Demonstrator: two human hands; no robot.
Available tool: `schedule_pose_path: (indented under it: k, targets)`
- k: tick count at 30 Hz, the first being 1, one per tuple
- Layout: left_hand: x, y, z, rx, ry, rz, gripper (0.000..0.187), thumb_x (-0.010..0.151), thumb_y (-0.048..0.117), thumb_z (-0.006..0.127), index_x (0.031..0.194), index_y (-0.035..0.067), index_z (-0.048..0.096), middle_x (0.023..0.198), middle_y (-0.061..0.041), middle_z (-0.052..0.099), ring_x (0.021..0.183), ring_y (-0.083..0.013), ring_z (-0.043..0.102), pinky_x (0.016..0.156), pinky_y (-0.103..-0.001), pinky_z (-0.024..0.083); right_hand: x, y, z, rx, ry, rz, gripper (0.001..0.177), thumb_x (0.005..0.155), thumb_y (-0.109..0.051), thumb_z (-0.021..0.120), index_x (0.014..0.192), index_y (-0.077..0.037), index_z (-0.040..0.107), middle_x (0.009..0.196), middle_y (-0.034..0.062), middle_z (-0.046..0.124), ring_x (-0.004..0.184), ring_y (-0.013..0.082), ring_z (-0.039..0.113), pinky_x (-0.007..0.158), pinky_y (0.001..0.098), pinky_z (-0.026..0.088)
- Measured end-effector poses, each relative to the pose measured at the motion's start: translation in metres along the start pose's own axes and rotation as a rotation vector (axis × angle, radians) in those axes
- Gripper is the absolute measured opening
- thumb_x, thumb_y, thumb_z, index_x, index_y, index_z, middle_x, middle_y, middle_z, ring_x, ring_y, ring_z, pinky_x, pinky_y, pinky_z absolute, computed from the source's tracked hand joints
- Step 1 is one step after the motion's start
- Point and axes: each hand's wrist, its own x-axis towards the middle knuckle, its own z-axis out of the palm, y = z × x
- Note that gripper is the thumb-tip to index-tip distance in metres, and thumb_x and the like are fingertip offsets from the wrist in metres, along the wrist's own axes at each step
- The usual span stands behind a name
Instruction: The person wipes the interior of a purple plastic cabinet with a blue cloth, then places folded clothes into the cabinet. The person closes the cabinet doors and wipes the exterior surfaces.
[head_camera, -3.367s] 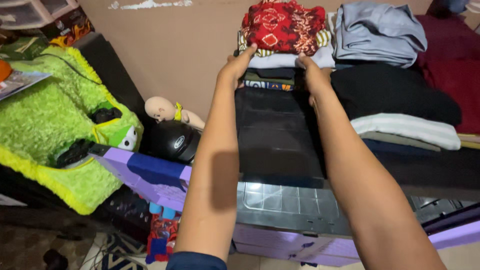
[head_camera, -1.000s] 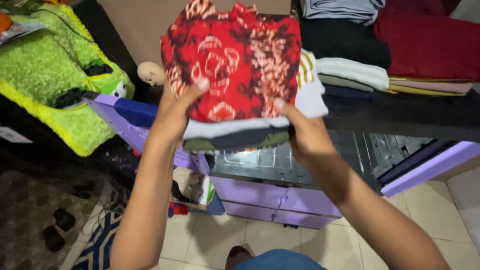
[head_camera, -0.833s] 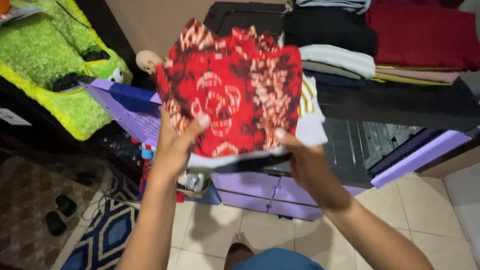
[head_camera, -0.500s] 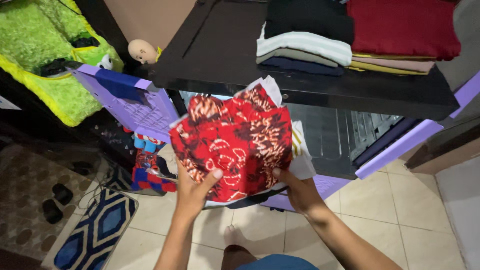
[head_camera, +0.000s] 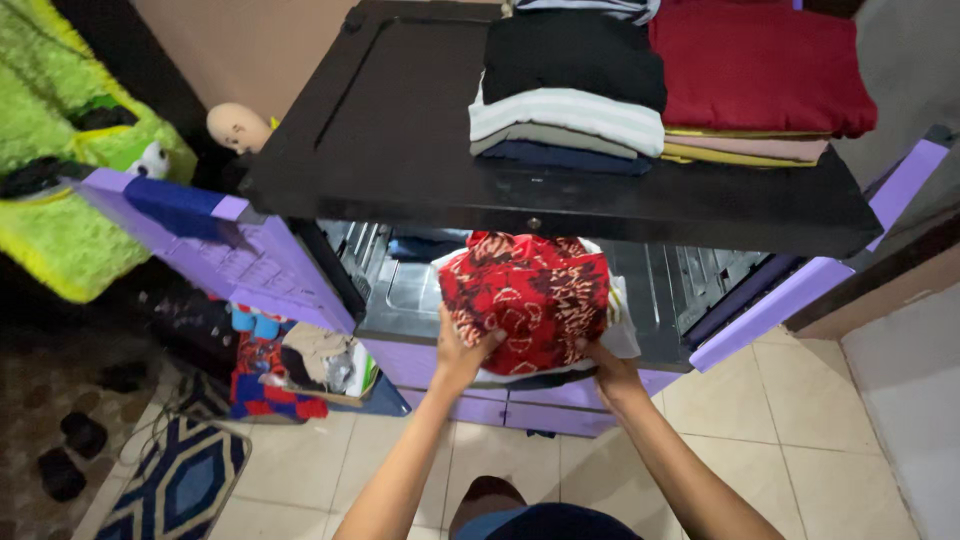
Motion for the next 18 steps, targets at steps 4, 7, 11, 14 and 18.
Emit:
schedule_pose_path:
  k: [4,7,11,14,18]
  targets:
    - [0.066,-0.054,0.01,-0.035,-0.131,0.109,0.09,0.078,0.016,0.087,0.148,0.003,0.032,0.138,-0.014,0.056,0.128,-0.0249,0.056,0.108,-0.037,0.047,0.048,-0.005,-0.017,-0.095,-0.011,-0.167,0.062,0.081,0.004,0.069,0.139,-0.008,0.052,0.128,0.0037,0.065,0.121,0.0201,0.06,0.105,0.0378,0.047]
    - [0.112,-0.098,0.018,0.188,-0.12,0.151,0.089,0.074,0.019,0.091,0.141,0.002,0.035,0.124,-0.014,0.058,0.115,-0.0245,0.059,0.099,-0.036,0.05,0.08,-0.003,-0.03,-0.171,0.051,-0.26,0.056,0.079,0.005,0.069,0.133,-0.008,0.056,0.123,0.0016,0.065,0.117,0.0187,0.06,0.102,0.0358,0.047]
    - [0.152,-0.159,0.036,-0.072,-0.194,-0.184,0.076,0.079,0.029,0.089,0.127,0.0,0.037,0.11,-0.01,0.064,0.1,-0.0163,0.065,0.085,-0.03,0.058,0.119,0.021,-0.067,-0.273,0.114,-0.272,0.042,0.084,0.0,0.068,0.125,-0.003,0.061,0.118,0.0036,0.068,0.111,0.0195,0.063,0.098,0.034,0.049]
    - [0.158,-0.188,0.037,0.035,-0.185,-0.238,0.069,0.08,0.032,0.088,0.123,-0.001,0.045,0.103,-0.009,0.066,0.09,-0.0142,0.065,0.078,-0.029,0.058,0.137,0.053,-0.095,-0.366,0.21,-0.172,0.037,0.087,-0.009,0.069,0.123,-0.004,0.062,0.115,0.0031,0.068,0.106,0.018,0.064,0.092,0.0341,0.05]
    - [0.158,-0.205,0.032,0.136,-0.165,-0.377,0.069,0.079,0.038,0.088,0.121,-0.003,0.051,0.097,-0.008,0.071,0.085,-0.0132,0.069,0.076,-0.029,0.058,0.144,0.081,-0.12,-0.507,0.279,-0.184,0.04,0.088,-0.019,0.074,0.124,-0.004,0.065,0.115,0.0025,0.069,0.107,0.0147,0.063,0.092,0.0319,0.048]
